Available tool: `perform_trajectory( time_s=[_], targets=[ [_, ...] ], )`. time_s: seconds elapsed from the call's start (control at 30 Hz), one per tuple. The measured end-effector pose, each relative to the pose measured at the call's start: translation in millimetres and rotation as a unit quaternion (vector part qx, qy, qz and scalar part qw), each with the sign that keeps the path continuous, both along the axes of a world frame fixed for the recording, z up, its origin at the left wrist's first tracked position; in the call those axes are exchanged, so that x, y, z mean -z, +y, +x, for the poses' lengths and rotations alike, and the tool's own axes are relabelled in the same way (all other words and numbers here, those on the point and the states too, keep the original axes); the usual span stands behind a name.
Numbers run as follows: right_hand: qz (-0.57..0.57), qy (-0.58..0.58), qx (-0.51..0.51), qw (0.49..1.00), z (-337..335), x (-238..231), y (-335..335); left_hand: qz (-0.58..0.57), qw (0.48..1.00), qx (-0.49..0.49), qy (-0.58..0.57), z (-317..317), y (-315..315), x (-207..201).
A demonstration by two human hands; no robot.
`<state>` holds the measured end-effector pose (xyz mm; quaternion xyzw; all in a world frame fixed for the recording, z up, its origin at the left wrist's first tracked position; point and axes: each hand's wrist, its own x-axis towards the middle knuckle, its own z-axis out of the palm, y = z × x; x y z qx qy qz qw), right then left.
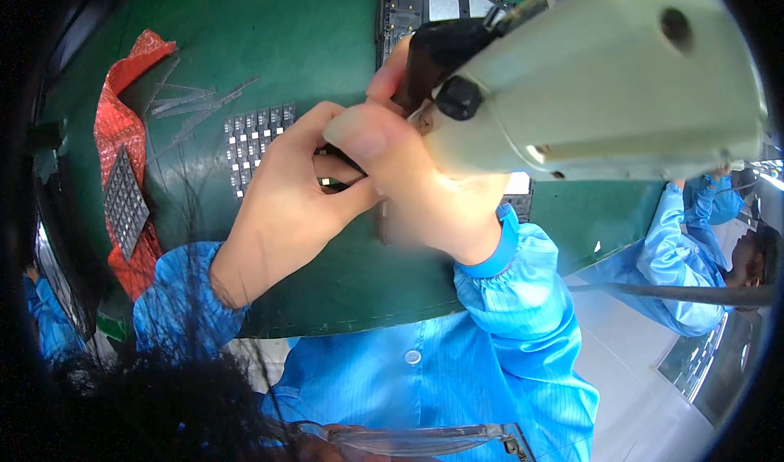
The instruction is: The person assembles electronic tablets by applying adhesive strips and circuit components, then securing them with an electric screwdriver.
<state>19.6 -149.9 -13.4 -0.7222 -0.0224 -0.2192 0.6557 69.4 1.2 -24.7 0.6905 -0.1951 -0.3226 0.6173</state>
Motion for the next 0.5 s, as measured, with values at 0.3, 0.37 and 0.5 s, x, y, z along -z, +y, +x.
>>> perform_trajectory(
  time_s=[0.3, 0.37, 0.5],
  targets=[
    [0.129, 0.034, 0.01, 0.991, -4.0, -19.1, 9.4, -0.036, 0.999, -0.009, 0.024, -3.4, -2.1, -1.7],
    [0.116, 0.088, 0.028, 0.989, -5.5, -23.3, 7.9, -0.016, 0.999, 0.011, 0.03, -0.7, -4.9, 0.4],
    [0.221, 0.146, -0.029, 0.964, -1.6, -32.3, 1.0, 0.021, 0.997, 0.001, 0.075, -1.8, -7.0, -8.9]
  ],
)
